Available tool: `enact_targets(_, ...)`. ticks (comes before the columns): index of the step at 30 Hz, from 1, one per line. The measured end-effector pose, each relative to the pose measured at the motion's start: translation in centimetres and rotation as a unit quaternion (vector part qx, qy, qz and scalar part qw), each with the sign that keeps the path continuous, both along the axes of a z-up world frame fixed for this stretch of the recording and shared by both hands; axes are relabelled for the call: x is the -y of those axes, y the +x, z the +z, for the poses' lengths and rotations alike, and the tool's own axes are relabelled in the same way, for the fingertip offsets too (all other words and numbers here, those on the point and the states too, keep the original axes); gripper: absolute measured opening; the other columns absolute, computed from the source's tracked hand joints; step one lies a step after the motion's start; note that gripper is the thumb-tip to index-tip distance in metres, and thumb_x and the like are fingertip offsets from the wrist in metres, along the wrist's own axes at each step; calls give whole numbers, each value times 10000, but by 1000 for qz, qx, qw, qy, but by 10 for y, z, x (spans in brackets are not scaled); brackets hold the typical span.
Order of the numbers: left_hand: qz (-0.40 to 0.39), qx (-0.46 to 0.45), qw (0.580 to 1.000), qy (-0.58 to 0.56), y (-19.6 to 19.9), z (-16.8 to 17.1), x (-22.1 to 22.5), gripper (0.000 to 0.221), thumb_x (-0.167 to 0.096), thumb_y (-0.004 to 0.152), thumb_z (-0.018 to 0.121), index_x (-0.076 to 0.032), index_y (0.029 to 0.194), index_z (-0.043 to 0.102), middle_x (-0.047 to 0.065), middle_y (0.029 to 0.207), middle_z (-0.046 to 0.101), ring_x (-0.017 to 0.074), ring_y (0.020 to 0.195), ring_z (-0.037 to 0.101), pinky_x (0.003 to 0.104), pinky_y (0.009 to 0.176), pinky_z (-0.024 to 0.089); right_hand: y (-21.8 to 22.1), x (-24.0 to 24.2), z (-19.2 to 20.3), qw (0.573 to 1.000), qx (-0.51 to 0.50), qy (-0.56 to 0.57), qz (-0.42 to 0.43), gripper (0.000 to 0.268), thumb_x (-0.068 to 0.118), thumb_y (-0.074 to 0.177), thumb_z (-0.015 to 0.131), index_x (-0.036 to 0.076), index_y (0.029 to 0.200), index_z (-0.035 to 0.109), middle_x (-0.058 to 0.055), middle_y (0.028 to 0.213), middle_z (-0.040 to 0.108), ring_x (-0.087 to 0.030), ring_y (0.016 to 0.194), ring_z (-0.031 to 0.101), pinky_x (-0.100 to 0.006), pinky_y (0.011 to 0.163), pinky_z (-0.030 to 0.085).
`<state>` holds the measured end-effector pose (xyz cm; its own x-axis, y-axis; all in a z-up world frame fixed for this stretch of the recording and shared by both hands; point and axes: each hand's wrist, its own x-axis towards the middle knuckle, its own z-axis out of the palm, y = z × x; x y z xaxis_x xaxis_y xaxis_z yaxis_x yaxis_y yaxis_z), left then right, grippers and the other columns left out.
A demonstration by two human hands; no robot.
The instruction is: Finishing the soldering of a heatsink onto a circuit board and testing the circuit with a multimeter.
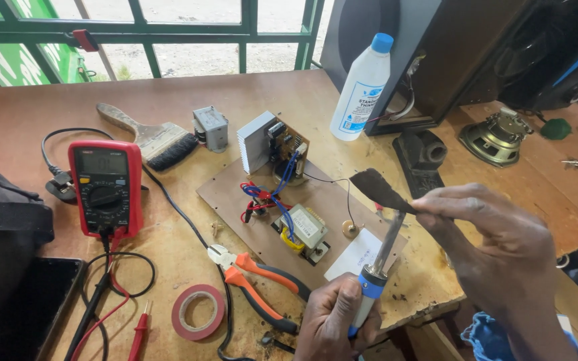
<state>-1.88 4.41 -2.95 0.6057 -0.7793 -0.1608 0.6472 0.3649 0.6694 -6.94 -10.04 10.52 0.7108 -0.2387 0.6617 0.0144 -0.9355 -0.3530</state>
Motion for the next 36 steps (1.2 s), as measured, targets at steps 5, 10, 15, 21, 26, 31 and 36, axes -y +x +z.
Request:
enact_targets(5, -7, 48, 998, -43, -1, 3, -5, 503, -457, 998, 563, 2, 796, 594, 89, 519, 509, 124, 411, 371, 271, 398, 220, -2, 0, 0, 999, 15, 32, 2, 67, 56, 910, 755, 13, 955, 779, -118, 954, 776, -188, 866, 748, -279, 788, 582)
enact_targets(10, 12, 13, 999, -36, 0, 0, -6, 542, -463, 1019, 503, 19, 795, 606, 101, 483, 486, 117, 355, 322, 278, 345, 176, -10, 23, -8, 999, 0, 48, -4, 110, -1, 895, 753, -27, 1002, 760, -160, 989, 768, -239, 903, 756, -331, 838, 634)
enact_targets(15, -7, -44, 996, -77, -1, -1, -8, 553, -433, 1027, 532, 68, 814, 624, 138, 481, 463, 160, 375, 396, 279, 373, 241, -21, 51, -33, 993, 18, 115, -31, 158, -44, 958, 724, -51, 1116, 716, -165, 1083, 752, -241, 986, 743, -320, 945, 626)
enact_targets(21, 17, 54, 998, -29, -6, -1, -4, 599, -473, 943, 558, 54, 672, 642, 141, 481, 545, 162, 369, 454, 273, 352, 242, -31, 38, -23, 987, 85, 140, -6, 101, -49, 1010, 666, -97, 1081, 612, -249, 1114, 668, -349, 1119, 702, -425, 1049, 641)
enact_targets(26, -43, 84, 996, 2, 1, -17, -5, 592, -481, 984, 536, 15, 714, 714, 92, 597, 626, 160, 510, 547, 268, 493, 376, -23, 17, -14, 974, 115, 160, 114, 86, 12, 910, 651, -21, 982, 617, -196, 969, 696, -292, 931, 702, -336, 863, 602)
enact_targets(31, -47, 89, 994, 44, 4, -14, -5, 599, -484, 967, 536, 23, 728, 748, 96, 594, 657, 161, 510, 573, 259, 500, 376, -21, 12, -1, 985, 88, 79, 124, 103, 53, 892, 652, 20, 989, 641, -143, 944, 735, -244, 827, 751, -330, 784, 620)
enact_targets(36, -54, 73, 995, 42, 5, -18, -4, 593, -479, 963, 544, 41, 769, 752, 132, 667, 709, 191, 562, 619, 281, 533, 446, -12, -6, 8, 989, 85, 61, 106, 80, 57, 844, 670, -5, 893, 684, -166, 841, 746, -247, 710, 745, -322, 693, 582)
